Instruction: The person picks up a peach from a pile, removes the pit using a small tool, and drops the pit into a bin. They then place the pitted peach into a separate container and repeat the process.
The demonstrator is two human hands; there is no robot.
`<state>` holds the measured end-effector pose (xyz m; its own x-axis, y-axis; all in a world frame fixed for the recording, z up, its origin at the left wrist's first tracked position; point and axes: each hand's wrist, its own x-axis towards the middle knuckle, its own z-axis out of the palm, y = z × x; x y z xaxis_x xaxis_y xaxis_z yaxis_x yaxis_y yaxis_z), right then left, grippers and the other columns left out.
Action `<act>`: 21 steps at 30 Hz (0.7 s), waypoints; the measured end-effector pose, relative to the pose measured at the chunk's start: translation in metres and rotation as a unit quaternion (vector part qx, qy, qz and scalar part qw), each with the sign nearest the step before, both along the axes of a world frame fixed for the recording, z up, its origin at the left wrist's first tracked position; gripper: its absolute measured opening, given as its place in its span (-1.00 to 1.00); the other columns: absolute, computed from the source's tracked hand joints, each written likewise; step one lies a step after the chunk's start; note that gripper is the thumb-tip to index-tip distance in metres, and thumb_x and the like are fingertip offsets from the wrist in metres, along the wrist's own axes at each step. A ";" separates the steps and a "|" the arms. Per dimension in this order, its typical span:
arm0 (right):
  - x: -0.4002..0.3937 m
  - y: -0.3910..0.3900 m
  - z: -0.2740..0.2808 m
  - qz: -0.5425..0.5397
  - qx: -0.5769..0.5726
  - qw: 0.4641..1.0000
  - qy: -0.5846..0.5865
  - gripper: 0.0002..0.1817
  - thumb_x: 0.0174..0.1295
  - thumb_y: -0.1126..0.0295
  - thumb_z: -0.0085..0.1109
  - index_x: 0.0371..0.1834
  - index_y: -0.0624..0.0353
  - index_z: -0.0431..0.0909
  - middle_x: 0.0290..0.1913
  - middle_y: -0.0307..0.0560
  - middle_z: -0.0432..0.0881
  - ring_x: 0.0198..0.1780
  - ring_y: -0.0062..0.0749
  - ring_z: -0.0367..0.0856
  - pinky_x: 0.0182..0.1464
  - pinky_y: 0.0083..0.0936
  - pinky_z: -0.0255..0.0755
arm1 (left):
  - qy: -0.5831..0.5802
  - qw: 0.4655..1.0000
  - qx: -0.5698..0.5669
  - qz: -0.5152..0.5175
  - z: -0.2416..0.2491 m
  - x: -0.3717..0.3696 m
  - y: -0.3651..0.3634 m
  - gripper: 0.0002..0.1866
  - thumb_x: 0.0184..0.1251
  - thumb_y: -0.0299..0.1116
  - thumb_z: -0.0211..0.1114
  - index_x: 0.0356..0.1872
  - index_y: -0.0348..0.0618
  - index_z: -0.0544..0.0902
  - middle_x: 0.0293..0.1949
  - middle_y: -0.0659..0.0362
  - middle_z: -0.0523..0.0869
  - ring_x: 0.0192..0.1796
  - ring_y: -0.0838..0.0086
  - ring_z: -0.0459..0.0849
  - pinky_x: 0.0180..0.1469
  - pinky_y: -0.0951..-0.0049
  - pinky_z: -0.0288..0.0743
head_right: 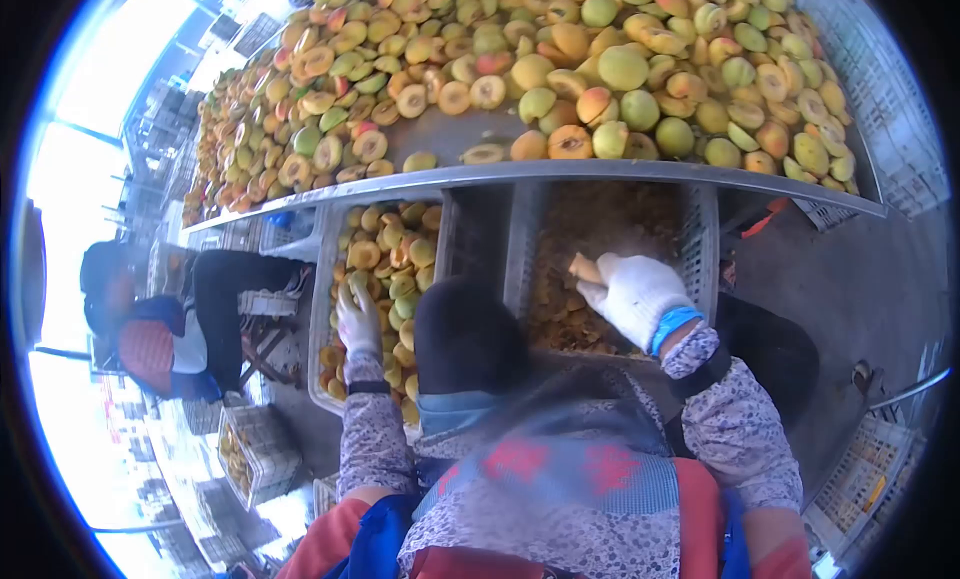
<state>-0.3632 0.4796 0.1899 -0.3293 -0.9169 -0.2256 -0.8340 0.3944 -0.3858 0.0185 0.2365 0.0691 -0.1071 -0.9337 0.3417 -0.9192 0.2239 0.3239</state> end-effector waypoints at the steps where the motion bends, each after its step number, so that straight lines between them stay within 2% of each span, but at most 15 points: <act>1: 0.001 -0.001 -0.004 0.003 0.008 1.000 0.000 -0.55 0.33 -0.07 0.09 -0.25 0.14 0.62 -0.37 0.19 0.70 -0.26 0.18 0.68 -0.17 0.02 0.53 | -0.146 0.983 -0.071 -0.091 -0.077 0.047 -0.002 -0.55 0.55 -0.20 0.04 0.36 -0.10 0.41 0.28 -0.13 0.51 0.33 -0.09 0.44 0.35 0.07 0.37; 2: 0.003 -0.001 -0.005 0.004 0.010 1.000 -0.004 -0.55 0.33 -0.08 0.09 -0.25 0.14 0.62 -0.37 0.19 0.70 -0.26 0.18 0.69 -0.17 0.01 0.53 | -0.226 0.968 0.106 -0.007 -0.046 0.019 0.032 -0.52 0.52 -0.29 0.05 0.42 -0.04 0.33 0.44 -0.11 0.32 0.49 -0.11 0.21 0.49 0.00 0.15; 3: 0.004 -0.003 -0.005 0.007 0.011 1.000 -0.007 -0.55 0.33 -0.08 0.09 -0.25 0.14 0.62 -0.36 0.19 0.70 -0.25 0.17 0.69 -0.17 0.01 0.54 | -0.223 0.969 0.103 -0.015 -0.054 0.022 0.022 -0.52 0.52 -0.29 0.05 0.42 -0.04 0.33 0.44 -0.11 0.32 0.49 -0.11 0.21 0.49 0.00 0.15; 5: 0.005 -0.001 -0.002 0.006 0.005 1.000 -0.006 -0.55 0.32 -0.08 0.10 -0.25 0.13 0.63 -0.36 0.17 0.71 -0.26 0.17 0.69 -0.18 0.01 0.54 | -0.261 0.947 0.163 -0.090 -0.089 0.058 -0.006 -0.40 0.47 -0.24 0.11 0.47 -0.03 0.20 0.52 -0.10 0.15 0.56 -0.13 0.02 0.54 -0.04 0.00; 6: 0.001 -0.003 0.000 0.006 -0.016 1.000 -0.007 -0.56 0.31 -0.08 0.11 -0.25 0.13 0.63 -0.37 0.17 0.71 -0.27 0.17 0.69 -0.19 0.02 0.54 | -0.231 0.947 0.202 -0.095 -0.099 0.074 -0.026 -0.27 0.40 -0.19 0.20 0.51 -0.02 0.09 0.53 -0.09 0.16 0.56 -0.15 0.00 0.55 -0.06 -0.01; 7: 0.001 -0.002 0.002 0.005 -0.033 0.999 -0.013 -0.56 0.31 -0.07 0.11 -0.26 0.12 0.63 -0.37 0.17 0.71 -0.28 0.16 0.69 -0.20 0.02 0.54 | -0.161 0.954 0.253 -0.027 -0.063 0.042 -0.024 -0.32 0.38 -0.20 0.26 0.46 -0.09 0.22 0.45 -0.11 0.29 0.52 -0.12 0.14 0.51 -0.01 0.09; 9: -0.001 -0.004 0.009 -0.010 -0.050 0.999 -0.008 -0.57 0.30 -0.06 0.11 -0.24 0.12 0.63 -0.39 0.17 0.70 -0.29 0.15 0.70 -0.22 0.02 0.55 | -0.084 0.996 0.002 0.015 0.004 -0.031 -0.021 -0.49 0.42 -0.24 0.28 0.31 -0.18 0.44 0.31 -0.12 0.47 0.38 -0.03 0.39 0.37 0.10 0.32; 11: -0.003 -0.004 0.013 -0.021 -0.078 0.997 -0.013 -0.58 0.30 -0.06 0.11 -0.21 0.11 0.62 -0.39 0.17 0.70 -0.29 0.14 0.70 -0.22 0.01 0.55 | 0.118 0.992 0.018 -0.026 0.112 -0.129 -0.007 -0.60 0.46 -0.15 0.28 0.13 -0.22 0.60 0.11 -0.08 0.64 0.10 0.13 0.62 0.17 0.26 0.49; 12: -0.004 -0.004 0.011 -0.019 -0.079 0.997 -0.018 -0.59 0.31 -0.05 0.10 -0.18 0.10 0.62 -0.37 0.17 0.71 -0.26 0.14 0.70 -0.21 0.03 0.55 | 0.240 0.960 0.023 -0.143 0.122 -0.159 -0.008 -0.60 0.47 -0.14 0.28 0.12 -0.23 0.61 0.03 -0.06 0.67 0.01 0.19 0.64 0.11 0.30 0.51; 13: -0.004 -0.004 0.013 -0.023 -0.081 0.996 -0.017 -0.59 0.31 -0.05 0.10 -0.18 0.10 0.62 -0.37 0.17 0.71 -0.26 0.14 0.70 -0.21 0.03 0.55 | 0.355 0.899 0.027 -0.255 0.131 -0.187 -0.012 -0.60 0.48 -0.12 0.27 0.11 -0.23 0.62 -0.05 -0.04 0.69 -0.07 0.26 0.67 0.06 0.34 0.52; 15: -0.005 -0.004 0.019 -0.014 -0.059 0.998 -0.035 -0.60 0.31 -0.02 0.10 -0.16 0.10 0.62 -0.34 0.17 0.71 -0.22 0.14 0.70 -0.18 0.03 0.56 | 0.319 0.864 0.156 -0.358 0.150 -0.248 -0.027 -0.57 0.46 -0.11 0.28 0.14 -0.24 0.60 -0.13 0.02 0.73 -0.15 0.33 0.66 0.00 0.40 0.52; 17: -0.005 -0.006 0.027 -0.037 -0.027 0.998 -0.041 -0.62 0.30 0.02 0.10 -0.14 0.11 0.62 -0.31 0.17 0.72 -0.17 0.14 0.71 -0.14 0.02 0.57 | 0.130 0.918 0.179 -0.330 0.180 -0.313 -0.007 -0.52 0.41 -0.05 0.31 0.12 -0.25 0.61 -0.13 0.02 0.75 -0.12 0.34 0.68 0.01 0.40 0.52; 19: -0.007 -0.004 0.028 -0.022 -0.072 0.997 -0.030 -0.60 0.29 0.01 0.19 -0.19 0.17 0.54 -0.42 0.19 0.67 -0.29 0.17 0.69 -0.26 -0.01 0.55 | 0.120 0.888 0.242 -0.372 0.152 -0.356 -0.018 -0.47 0.35 0.02 0.35 0.10 -0.24 0.62 -0.14 0.01 0.76 -0.10 0.32 0.70 0.02 0.40 0.53; 20: -0.009 -0.004 0.020 -0.032 -0.088 0.995 -0.031 -0.62 0.28 0.03 0.20 -0.20 0.16 0.53 -0.43 0.18 0.68 -0.29 0.17 0.69 -0.26 0.01 0.54 | 0.119 0.887 0.242 -0.376 0.134 -0.369 -0.030 -0.47 0.35 0.02 0.35 0.10 -0.24 0.62 -0.14 0.01 0.76 -0.10 0.32 0.70 0.02 0.40 0.53; 21: -0.012 -0.004 0.018 -0.036 -0.089 0.995 -0.030 -0.62 0.28 0.03 0.20 -0.20 0.16 0.53 -0.43 0.18 0.68 -0.29 0.17 0.69 -0.26 0.01 0.54 | 0.116 0.906 0.206 -0.350 0.115 -0.381 -0.041 -0.47 0.33 0.02 0.36 0.09 -0.24 0.62 -0.13 -0.01 0.75 -0.10 0.32 0.71 0.02 0.38 0.54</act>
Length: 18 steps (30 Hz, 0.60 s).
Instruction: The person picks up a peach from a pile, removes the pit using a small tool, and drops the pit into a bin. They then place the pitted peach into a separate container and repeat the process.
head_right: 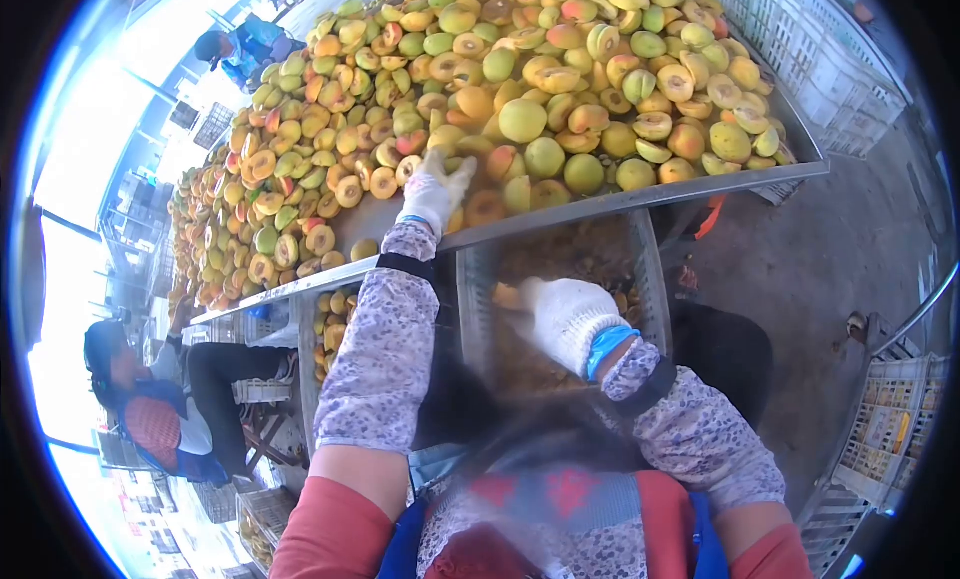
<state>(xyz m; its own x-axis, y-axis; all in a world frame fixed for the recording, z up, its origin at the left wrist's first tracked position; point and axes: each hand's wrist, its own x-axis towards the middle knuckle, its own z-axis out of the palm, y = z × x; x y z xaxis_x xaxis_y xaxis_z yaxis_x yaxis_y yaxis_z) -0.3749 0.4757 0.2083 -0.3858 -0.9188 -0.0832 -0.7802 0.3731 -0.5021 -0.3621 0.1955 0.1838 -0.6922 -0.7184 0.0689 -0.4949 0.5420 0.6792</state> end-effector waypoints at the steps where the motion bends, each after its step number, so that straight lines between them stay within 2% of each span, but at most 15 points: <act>1: -0.002 0.000 -0.001 -0.009 -0.027 1.000 -0.003 -0.63 0.28 0.04 0.20 -0.21 0.16 0.53 -0.41 0.18 0.68 -0.29 0.16 0.69 -0.27 0.01 0.54 | 0.002 0.999 -0.035 0.034 -0.010 -0.008 -0.004 -0.47 0.31 0.01 0.38 0.07 -0.24 0.62 -0.12 -0.03 0.75 -0.09 0.31 0.71 0.01 0.37 0.55; 2: -0.002 0.001 -0.001 -0.017 -0.053 0.998 -0.008 -0.64 0.28 0.05 0.21 -0.22 0.16 0.53 -0.40 0.19 0.68 -0.28 0.16 0.69 -0.27 0.01 0.54 | 0.019 0.996 0.063 0.054 0.035 0.000 0.027 -0.55 0.33 -0.07 0.39 0.06 -0.19 0.61 -0.07 0.03 0.73 -0.11 0.34 0.72 -0.04 0.32 0.58; 3: -0.004 0.000 0.002 -0.035 -0.086 0.995 -0.025 -0.69 0.29 0.13 0.24 -0.24 0.18 0.52 -0.38 0.20 0.68 -0.28 0.18 0.68 -0.27 -0.02 0.54 | 0.102 0.977 0.181 0.055 0.029 0.005 0.022 -0.59 0.35 -0.12 0.37 0.07 -0.16 0.60 -0.05 0.07 0.72 -0.08 0.36 0.72 -0.06 0.29 0.59; 4: -0.005 -0.002 0.002 -0.039 -0.087 0.995 -0.027 -0.69 0.29 0.13 0.24 -0.24 0.18 0.52 -0.38 0.20 0.68 -0.28 0.18 0.68 -0.27 -0.02 0.54 | 0.182 0.937 0.294 0.056 0.027 0.012 0.015 -0.63 0.37 -0.17 0.36 0.08 -0.14 0.60 -0.04 0.12 0.71 -0.05 0.37 0.72 -0.07 0.27 0.61; 5: -0.005 -0.006 0.000 -0.065 -0.140 0.987 -0.042 -0.71 0.29 0.18 0.26 -0.24 0.19 0.52 -0.37 0.21 0.67 -0.27 0.19 0.67 -0.27 -0.04 0.54 | 0.303 0.855 0.419 0.042 0.035 0.024 0.024 -0.65 0.42 -0.25 0.32 0.14 -0.10 0.55 -0.07 0.19 0.68 -0.01 0.38 0.69 -0.04 0.23 0.63; 6: -0.005 -0.009 0.000 -0.090 -0.192 0.976 -0.056 -0.74 0.30 0.23 0.27 -0.24 0.20 0.51 -0.37 0.21 0.67 -0.26 0.19 0.67 -0.27 -0.07 0.54 | 0.301 0.856 0.418 0.040 0.041 0.033 0.036 -0.65 0.42 -0.25 0.32 0.14 -0.10 0.55 -0.07 0.19 0.68 -0.01 0.38 0.69 -0.04 0.23 0.63; 8: -0.002 -0.017 0.011 -0.095 -0.236 0.965 -0.070 -0.79 0.30 0.31 0.28 -0.24 0.21 0.50 -0.39 0.21 0.66 -0.26 0.20 0.66 -0.29 -0.09 0.53 | 0.407 0.751 0.520 -0.002 0.058 0.046 0.071 -0.66 0.45 -0.22 0.28 0.13 -0.14 0.55 -0.10 0.17 0.68 -0.02 0.37 0.67 -0.02 0.27 0.63; 9: 0.000 -0.020 0.015 -0.102 -0.253 0.958 -0.093 -0.78 0.30 0.31 0.27 -0.24 0.22 0.50 -0.39 0.22 0.66 -0.27 0.21 0.66 -0.30 -0.08 0.52 | 0.406 0.751 0.521 -0.003 0.063 0.052 0.087 -0.66 0.45 -0.22 0.28 0.13 -0.14 0.55 -0.10 0.17 0.68 -0.02 0.37 0.67 -0.02 0.27 0.63; 11: 0.003 -0.024 0.015 -0.107 -0.260 0.950 -0.139 -0.78 0.31 0.29 0.26 -0.24 0.22 0.49 -0.40 0.23 0.64 -0.29 0.23 0.64 -0.33 -0.07 0.49 | 0.424 0.705 0.569 0.006 0.066 0.060 0.113 -0.67 0.48 -0.12 0.23 0.04 -0.14 0.56 -0.13 0.14 0.68 -0.06 0.36 0.67 -0.03 0.30 0.62; 16: 0.011 -0.023 0.013 -0.104 -0.171 0.970 -0.141 -0.79 0.33 0.29 0.21 -0.23 0.21 0.47 -0.42 0.23 0.62 -0.28 0.24 0.63 -0.33 -0.09 0.47 | 0.470 0.670 0.574 -0.010 0.062 0.067 0.141 -0.66 0.50 -0.02 0.16 -0.10 -0.12 0.55 -0.15 0.12 0.69 -0.10 0.33 0.69 -0.05 0.31 0.62; 18: 0.013 -0.022 0.011 -0.088 -0.161 0.975 -0.128 -0.79 0.33 0.30 0.20 -0.24 0.22 0.48 -0.42 0.23 0.62 -0.28 0.24 0.63 -0.31 -0.10 0.48 | 0.460 0.705 0.540 0.018 0.062 0.067 0.146 -0.63 0.50 0.02 0.15 -0.11 -0.10 0.56 -0.16 0.12 0.69 -0.12 0.31 0.69 -0.05 0.27 0.63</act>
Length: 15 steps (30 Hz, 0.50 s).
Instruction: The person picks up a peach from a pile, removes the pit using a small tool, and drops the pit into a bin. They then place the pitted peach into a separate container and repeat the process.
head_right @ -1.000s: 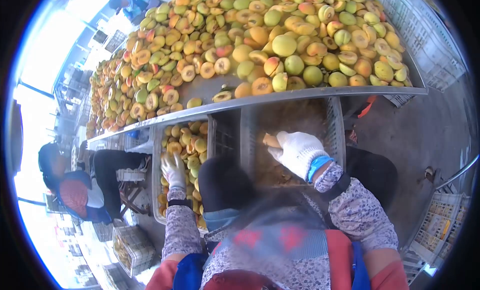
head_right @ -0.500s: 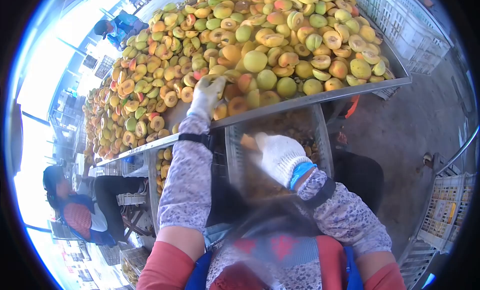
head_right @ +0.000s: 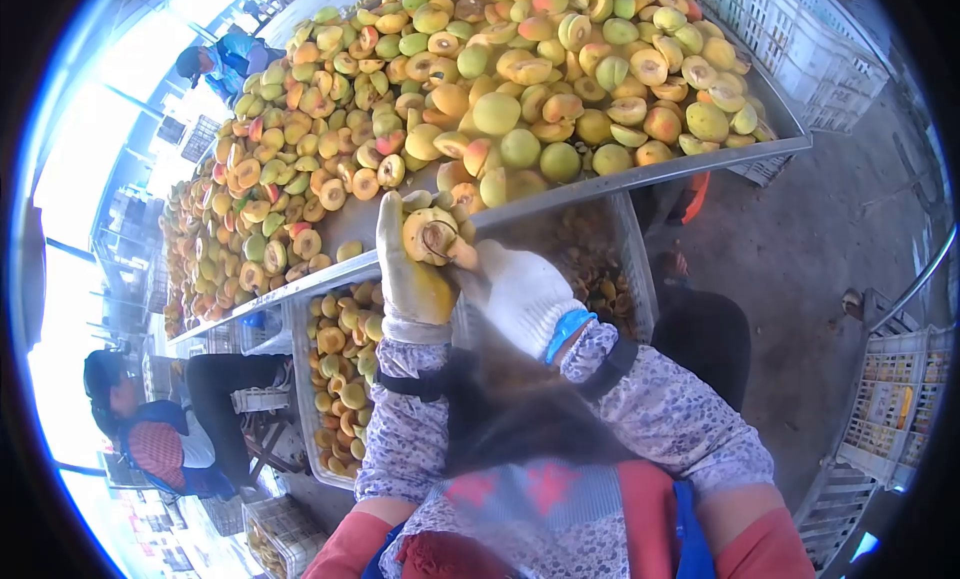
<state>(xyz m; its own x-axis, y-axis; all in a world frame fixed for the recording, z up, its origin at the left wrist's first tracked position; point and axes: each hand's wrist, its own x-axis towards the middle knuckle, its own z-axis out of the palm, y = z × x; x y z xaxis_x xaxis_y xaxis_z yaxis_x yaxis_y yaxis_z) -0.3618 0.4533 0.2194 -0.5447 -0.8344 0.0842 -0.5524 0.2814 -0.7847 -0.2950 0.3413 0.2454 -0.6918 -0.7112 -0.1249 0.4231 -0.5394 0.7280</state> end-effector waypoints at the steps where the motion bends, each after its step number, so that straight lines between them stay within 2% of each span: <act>1: 0.000 0.000 0.001 0.000 0.002 1.000 0.000 -0.79 0.33 0.30 0.20 -0.24 0.22 0.48 -0.42 0.23 0.62 -0.28 0.24 0.63 -0.31 -0.10 0.48 | 0.000 1.000 0.002 0.000 -0.001 -0.001 0.002 -0.63 0.50 0.02 0.15 -0.11 -0.10 0.56 -0.16 0.12 0.69 -0.12 0.31 0.69 -0.05 0.27 0.63; 3: 0.002 0.001 0.003 0.022 0.004 0.996 -0.084 -0.67 0.41 0.15 0.07 -0.16 0.26 0.55 -0.28 0.31 0.66 -0.15 0.31 0.61 -0.12 -0.03 0.49 | -0.017 0.998 -0.022 0.061 -0.006 -0.003 0.006 -0.62 0.51 0.05 0.13 -0.13 -0.10 0.56 -0.14 0.12 0.69 -0.11 0.31 0.69 -0.06 0.26 0.64; 4: 0.004 -0.001 -0.003 0.021 0.006 0.996 -0.084 -0.67 0.41 0.15 0.07 -0.16 0.26 0.55 -0.28 0.31 0.66 -0.15 0.31 0.61 -0.12 -0.03 0.49 | -0.018 0.998 -0.019 0.061 -0.007 -0.005 0.009 -0.62 0.51 0.05 0.13 -0.13 -0.10 0.56 -0.14 0.12 0.69 -0.11 0.31 0.69 -0.06 0.26 0.64; 6: 0.012 -0.006 -0.018 0.022 -0.061 0.974 -0.216 -0.65 0.42 0.13 0.07 -0.15 0.26 0.56 -0.27 0.32 0.66 -0.11 0.32 0.60 -0.09 -0.06 0.49 | -0.018 0.993 -0.032 0.113 -0.007 -0.006 0.015 -0.61 0.51 0.05 0.12 -0.15 -0.11 0.55 -0.14 0.13 0.67 -0.15 0.33 0.69 -0.07 0.27 0.65; 9: 0.011 -0.002 -0.001 0.030 -0.004 0.979 -0.200 -0.64 0.43 0.14 0.08 -0.11 0.28 0.57 -0.23 0.32 0.67 -0.07 0.31 0.60 -0.06 -0.09 0.49 | -0.067 0.992 -0.033 0.101 -0.008 0.001 0.013 -0.61 0.52 0.03 0.12 -0.18 -0.13 0.56 -0.13 0.14 0.66 -0.19 0.35 0.68 -0.11 0.29 0.65; 13: 0.011 -0.001 0.001 0.033 0.084 0.985 -0.145 -0.64 0.43 0.15 0.08 -0.07 0.29 0.58 -0.21 0.32 0.67 -0.04 0.28 0.61 -0.02 -0.13 0.50 | -0.068 0.994 -0.027 0.078 -0.010 0.006 0.010 -0.62 0.53 0.01 0.10 -0.21 -0.13 0.56 -0.18 0.14 0.66 -0.24 0.37 0.67 -0.17 0.33 0.64; 14: 0.013 -0.002 -0.005 0.033 0.084 0.985 -0.145 -0.64 0.43 0.15 0.08 -0.07 0.29 0.58 -0.21 0.32 0.67 -0.04 0.28 0.61 -0.02 -0.13 0.50 | -0.084 0.993 -0.035 0.075 -0.010 0.007 0.009 -0.62 0.54 0.01 0.09 -0.23 -0.13 0.56 -0.21 0.14 0.66 -0.26 0.38 0.67 -0.20 0.35 0.63; 15: 0.018 -0.003 -0.015 0.041 0.009 0.979 -0.198 -0.67 0.42 0.19 0.11 -0.10 0.30 0.56 -0.29 0.27 0.67 -0.16 0.19 0.65 -0.13 -0.18 0.51 | -0.100 0.992 -0.042 0.071 -0.011 0.008 0.008 -0.62 0.54 0.00 0.09 -0.24 -0.13 0.56 -0.24 0.13 0.66 -0.27 0.39 0.67 -0.23 0.36 0.63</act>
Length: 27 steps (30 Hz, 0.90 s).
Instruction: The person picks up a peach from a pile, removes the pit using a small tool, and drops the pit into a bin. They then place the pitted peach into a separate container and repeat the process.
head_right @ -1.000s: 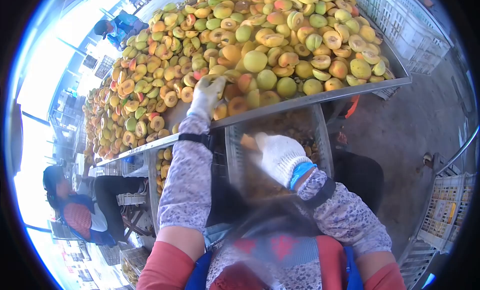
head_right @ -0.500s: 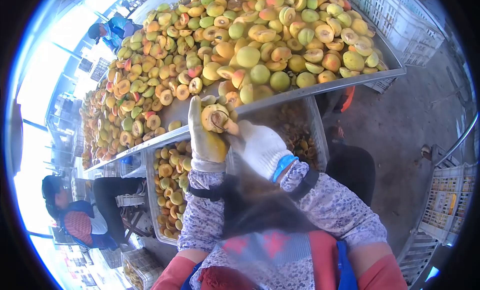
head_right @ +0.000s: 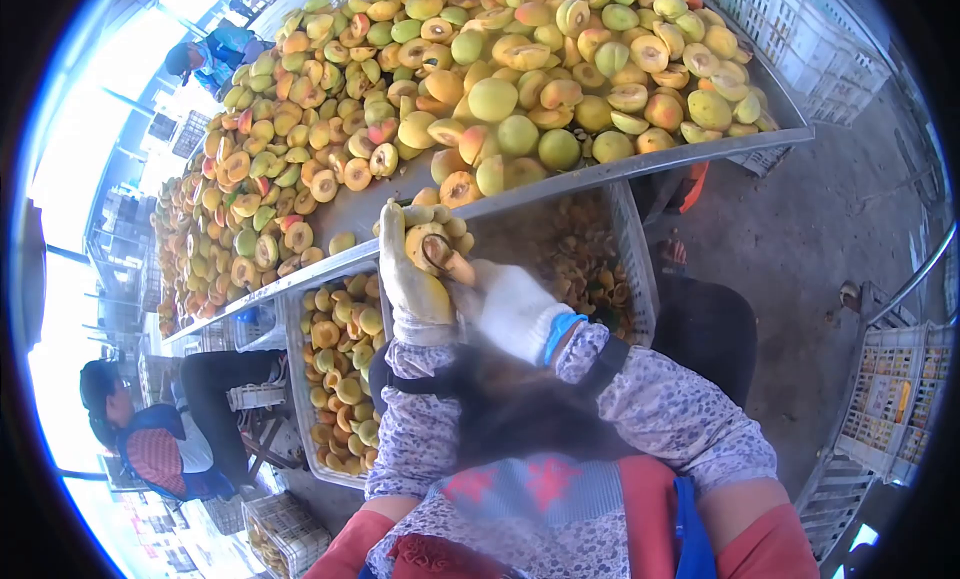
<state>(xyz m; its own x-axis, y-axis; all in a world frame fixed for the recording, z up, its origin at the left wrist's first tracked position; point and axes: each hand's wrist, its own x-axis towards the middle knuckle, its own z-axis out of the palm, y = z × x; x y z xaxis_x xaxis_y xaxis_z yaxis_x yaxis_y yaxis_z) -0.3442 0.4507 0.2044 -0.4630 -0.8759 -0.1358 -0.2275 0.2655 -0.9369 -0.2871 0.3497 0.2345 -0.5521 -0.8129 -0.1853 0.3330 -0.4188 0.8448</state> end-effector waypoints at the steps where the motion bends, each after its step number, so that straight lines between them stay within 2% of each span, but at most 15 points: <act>1: 0.003 -0.001 -0.002 -0.007 -0.072 0.996 -0.055 -0.70 0.41 0.22 0.15 -0.13 0.30 0.55 -0.37 0.23 0.67 -0.28 0.10 0.70 -0.23 -0.24 0.52 | -0.001 1.000 0.001 -0.001 -0.001 0.000 -0.001 -0.62 0.54 0.00 0.09 -0.24 -0.13 0.56 -0.24 0.13 0.66 -0.27 0.39 0.67 -0.23 0.36 0.63; 5: 0.005 0.003 0.005 -0.016 -0.105 0.992 -0.074 -0.75 0.40 0.26 0.16 -0.20 0.27 0.53 -0.38 0.23 0.67 -0.25 0.21 0.67 -0.27 -0.18 0.51 | 0.004 1.000 -0.006 0.016 -0.005 -0.002 0.000 -0.63 0.55 -0.01 0.08 -0.21 -0.13 0.55 -0.29 0.13 0.64 -0.31 0.38 0.66 -0.25 0.37 0.62; 7: -0.001 0.004 0.010 0.000 0.058 0.997 0.047 -0.67 0.47 0.16 -0.02 -0.12 0.24 0.57 -0.12 0.27 0.68 -0.11 0.24 0.65 -0.11 -0.03 0.51 | 0.011 1.000 0.000 0.023 -0.005 -0.002 0.001 -0.63 0.54 -0.01 0.08 -0.20 -0.14 0.55 -0.30 0.12 0.64 -0.32 0.37 0.66 -0.26 0.36 0.62; 8: -0.005 0.005 0.020 0.000 0.059 0.997 0.047 -0.67 0.47 0.16 -0.02 -0.12 0.24 0.57 -0.12 0.27 0.68 -0.11 0.24 0.65 -0.11 -0.03 0.51 | 0.002 1.000 0.002 0.004 -0.006 -0.001 0.000 -0.63 0.54 -0.02 0.08 -0.18 -0.15 0.55 -0.30 0.12 0.64 -0.32 0.37 0.66 -0.25 0.35 0.62; 10: -0.013 0.007 0.040 0.041 0.132 0.974 0.177 -0.67 0.47 0.16 -0.01 -0.11 0.24 0.56 -0.12 0.25 0.68 -0.12 0.24 0.65 -0.12 -0.01 0.51 | -0.007 1.000 0.003 -0.016 -0.006 -0.001 -0.002 -0.63 0.54 -0.02 0.08 -0.16 -0.16 0.54 -0.30 0.11 0.64 -0.33 0.36 0.66 -0.25 0.34 0.62; 12: -0.014 0.009 0.034 0.036 0.114 0.975 0.186 -0.66 0.46 0.15 0.00 -0.13 0.24 0.56 -0.13 0.24 0.68 -0.12 0.25 0.64 -0.13 0.01 0.50 | -0.050 0.995 -0.079 -0.030 -0.008 -0.001 -0.001 -0.63 0.54 -0.02 0.08 -0.16 -0.18 0.55 -0.30 0.10 0.64 -0.31 0.35 0.67 -0.24 0.31 0.63; 14: -0.012 0.009 0.024 0.031 0.094 0.975 0.197 -0.65 0.44 0.14 0.02 -0.14 0.24 0.56 -0.14 0.23 0.68 -0.13 0.26 0.64 -0.13 0.03 0.50 | -0.044 0.995 -0.081 -0.025 -0.014 -0.001 -0.001 -0.63 0.54 -0.03 0.08 -0.16 -0.18 0.55 -0.30 0.10 0.64 -0.31 0.34 0.67 -0.23 0.31 0.64; 16: -0.005 0.008 0.009 0.005 0.063 0.997 0.044 -0.63 0.44 0.12 0.04 -0.11 0.26 0.58 -0.16 0.23 0.69 -0.12 0.23 0.66 -0.11 -0.05 0.52 | -0.040 0.995 -0.085 -0.020 -0.016 -0.001 0.001 -0.63 0.54 -0.03 0.09 -0.16 -0.18 0.55 -0.30 0.10 0.64 -0.31 0.34 0.68 -0.23 0.31 0.64; 17: 0.000 0.006 0.003 0.005 0.064 0.997 0.043 -0.63 0.44 0.12 0.04 -0.11 0.26 0.58 -0.16 0.23 0.69 -0.12 0.23 0.66 -0.11 -0.05 0.52 | -0.031 0.995 -0.091 0.004 -0.015 -0.003 0.005 -0.63 0.54 -0.03 0.09 -0.18 -0.18 0.55 -0.30 0.09 0.65 -0.32 0.33 0.68 -0.23 0.32 0.64; 19: 0.006 0.003 -0.002 -0.007 0.002 0.992 -0.127 -0.62 0.45 0.13 0.04 -0.07 0.27 0.60 -0.17 0.22 0.70 -0.09 0.15 0.68 -0.06 -0.16 0.53 | -0.022 0.995 -0.095 0.030 -0.016 -0.006 0.008 -0.63 0.53 -0.04 0.09 -0.19 -0.19 0.56 -0.30 0.09 0.65 -0.33 0.33 0.68 -0.23 0.32 0.65; 20: 0.004 0.004 0.001 0.007 0.006 0.990 -0.144 -0.60 0.46 0.12 0.04 -0.04 0.30 0.59 -0.17 0.24 0.70 -0.05 0.10 0.68 0.00 -0.24 0.51 | -0.019 0.994 -0.101 0.046 -0.016 -0.007 0.008 -0.63 0.53 -0.04 0.10 -0.22 -0.20 0.56 -0.32 0.08 0.65 -0.35 0.33 0.67 -0.25 0.33 0.64; 22: 0.001 0.006 0.007 0.014 0.023 0.993 -0.116 -0.59 0.46 0.10 0.02 -0.04 0.29 0.59 -0.18 0.24 0.69 -0.05 0.12 0.67 -0.01 -0.22 0.51 | -0.016 0.992 -0.107 0.062 -0.016 -0.006 0.005 -0.62 0.52 -0.04 0.11 -0.25 -0.20 0.56 -0.33 0.07 0.65 -0.36 0.33 0.67 -0.27 0.34 0.63; 24: 0.000 0.007 0.001 0.023 0.039 0.995 -0.088 -0.57 0.47 0.08 0.00 -0.05 0.29 0.59 -0.20 0.25 0.69 -0.04 0.15 0.66 -0.01 -0.20 0.51 | -0.051 0.996 -0.055 -0.040 -0.010 0.000 -0.005 -0.65 0.50 -0.20 0.07 -0.33 -0.30 0.61 -0.42 0.07 0.64 -0.46 0.40 0.66 -0.45 0.51 0.55; 26: -0.001 0.005 -0.008 0.067 -0.033 0.996 -0.056 -0.53 0.47 0.03 -0.04 -0.07 0.27 0.61 -0.23 0.26 0.69 -0.08 0.21 0.64 -0.03 -0.16 0.50 | -0.072 0.994 -0.061 -0.061 -0.007 0.000 -0.011 -0.61 0.50 -0.17 0.06 -0.38 -0.31 0.61 -0.46 0.06 0.64 -0.48 0.40 0.64 -0.48 0.52 0.51; 27: -0.001 0.008 -0.012 0.068 -0.032 0.996 -0.057 -0.53 0.47 0.03 -0.04 -0.07 0.27 0.61 -0.23 0.26 0.69 -0.08 0.21 0.64 -0.03 -0.16 0.50 | -0.095 0.990 -0.065 -0.084 -0.006 0.002 -0.013 -0.56 0.51 -0.13 0.05 -0.43 -0.31 0.61 -0.50 0.06 0.64 -0.51 0.40 0.63 -0.50 0.52 0.47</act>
<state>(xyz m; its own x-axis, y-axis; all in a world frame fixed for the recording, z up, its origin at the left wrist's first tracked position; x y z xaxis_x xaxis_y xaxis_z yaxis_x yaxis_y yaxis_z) -0.3453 0.4585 0.1926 -0.3246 -0.9378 -0.1230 -0.1491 0.1792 -0.9725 -0.2854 0.3367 0.2284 -0.6468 -0.7364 -0.1986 0.0979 -0.3384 0.9359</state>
